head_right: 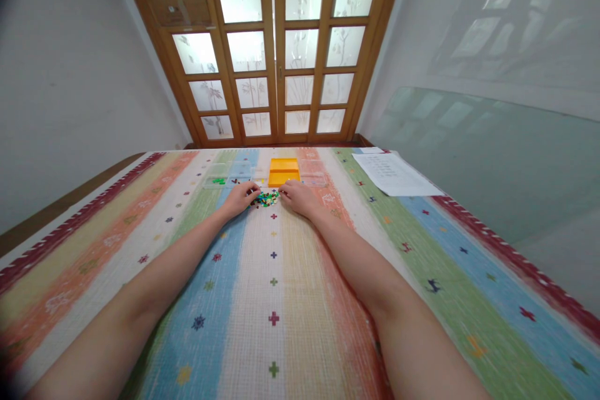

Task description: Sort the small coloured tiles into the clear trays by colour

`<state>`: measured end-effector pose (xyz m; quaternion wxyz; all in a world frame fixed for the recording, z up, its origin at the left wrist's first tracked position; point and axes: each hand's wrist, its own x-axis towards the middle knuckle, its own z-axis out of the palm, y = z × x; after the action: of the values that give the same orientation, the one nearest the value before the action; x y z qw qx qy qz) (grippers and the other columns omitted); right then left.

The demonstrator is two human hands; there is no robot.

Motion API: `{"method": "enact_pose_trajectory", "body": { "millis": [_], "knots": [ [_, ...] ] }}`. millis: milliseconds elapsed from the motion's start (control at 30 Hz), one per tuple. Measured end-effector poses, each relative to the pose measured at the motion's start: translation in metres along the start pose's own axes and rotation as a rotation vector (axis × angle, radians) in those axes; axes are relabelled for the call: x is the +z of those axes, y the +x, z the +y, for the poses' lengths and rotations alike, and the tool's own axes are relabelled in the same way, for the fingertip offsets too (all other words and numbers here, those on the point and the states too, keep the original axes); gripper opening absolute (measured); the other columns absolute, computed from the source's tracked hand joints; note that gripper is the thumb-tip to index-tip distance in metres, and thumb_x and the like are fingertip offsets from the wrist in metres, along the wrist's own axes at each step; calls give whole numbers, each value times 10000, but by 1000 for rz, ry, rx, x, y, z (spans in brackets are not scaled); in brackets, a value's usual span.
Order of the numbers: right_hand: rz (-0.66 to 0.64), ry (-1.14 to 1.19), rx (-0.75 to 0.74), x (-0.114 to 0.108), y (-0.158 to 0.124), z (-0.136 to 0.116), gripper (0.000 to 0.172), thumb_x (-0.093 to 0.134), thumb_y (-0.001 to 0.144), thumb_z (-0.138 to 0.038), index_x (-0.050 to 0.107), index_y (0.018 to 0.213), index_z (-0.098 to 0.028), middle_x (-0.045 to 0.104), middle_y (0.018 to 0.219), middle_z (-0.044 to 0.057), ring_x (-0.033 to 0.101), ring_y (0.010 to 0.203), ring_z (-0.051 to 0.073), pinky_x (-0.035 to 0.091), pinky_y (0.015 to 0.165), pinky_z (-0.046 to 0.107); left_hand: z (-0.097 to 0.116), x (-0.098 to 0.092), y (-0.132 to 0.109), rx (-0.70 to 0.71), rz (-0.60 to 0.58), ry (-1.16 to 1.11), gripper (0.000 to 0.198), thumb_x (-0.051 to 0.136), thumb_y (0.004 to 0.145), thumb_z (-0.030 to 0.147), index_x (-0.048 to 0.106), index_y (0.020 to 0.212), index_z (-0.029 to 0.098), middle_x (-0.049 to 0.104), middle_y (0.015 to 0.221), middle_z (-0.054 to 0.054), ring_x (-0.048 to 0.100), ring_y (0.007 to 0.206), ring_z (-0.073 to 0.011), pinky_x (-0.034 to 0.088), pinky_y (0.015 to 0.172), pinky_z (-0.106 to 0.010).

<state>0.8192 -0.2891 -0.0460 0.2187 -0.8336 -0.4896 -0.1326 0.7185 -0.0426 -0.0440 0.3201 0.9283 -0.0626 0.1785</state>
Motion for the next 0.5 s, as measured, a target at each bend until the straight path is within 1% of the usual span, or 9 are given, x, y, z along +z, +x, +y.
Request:
{"method": "enact_pose_trajectory", "body": {
  "millis": [100,233,367,500],
  "knots": [
    [41,-20,-61,-3,1,-12,236,540,1047,-314,746,1084,-206,704,1035,112,599,990,245,432,883,350,9,8,1,13,20,-30,190,584,971,330,706,921,194,731,925,-50,625,842,-189,479,799,-309],
    [51,-41,-118,-2,3,-21,228,548,1048,-343,739,1079,-222,690,1033,113,576,1005,252,416,912,359,17,13,1,12,21,-54,191,585,979,330,705,925,191,728,914,-50,619,829,-186,476,784,-313],
    [58,-63,-146,4,4,-22,226,536,1054,-342,730,1044,-226,677,1006,104,564,979,246,404,895,351,23,14,-1,64,12,-28,171,589,975,314,696,913,196,719,921,-52,618,852,-191,468,797,-317],
    [60,-74,-141,6,4,-21,261,524,1064,-388,721,1007,-227,671,984,97,562,965,240,398,883,343,28,16,-3,106,15,-6,167,599,970,313,694,900,195,710,910,-53,614,843,-195,455,781,-318]
  ]
}}
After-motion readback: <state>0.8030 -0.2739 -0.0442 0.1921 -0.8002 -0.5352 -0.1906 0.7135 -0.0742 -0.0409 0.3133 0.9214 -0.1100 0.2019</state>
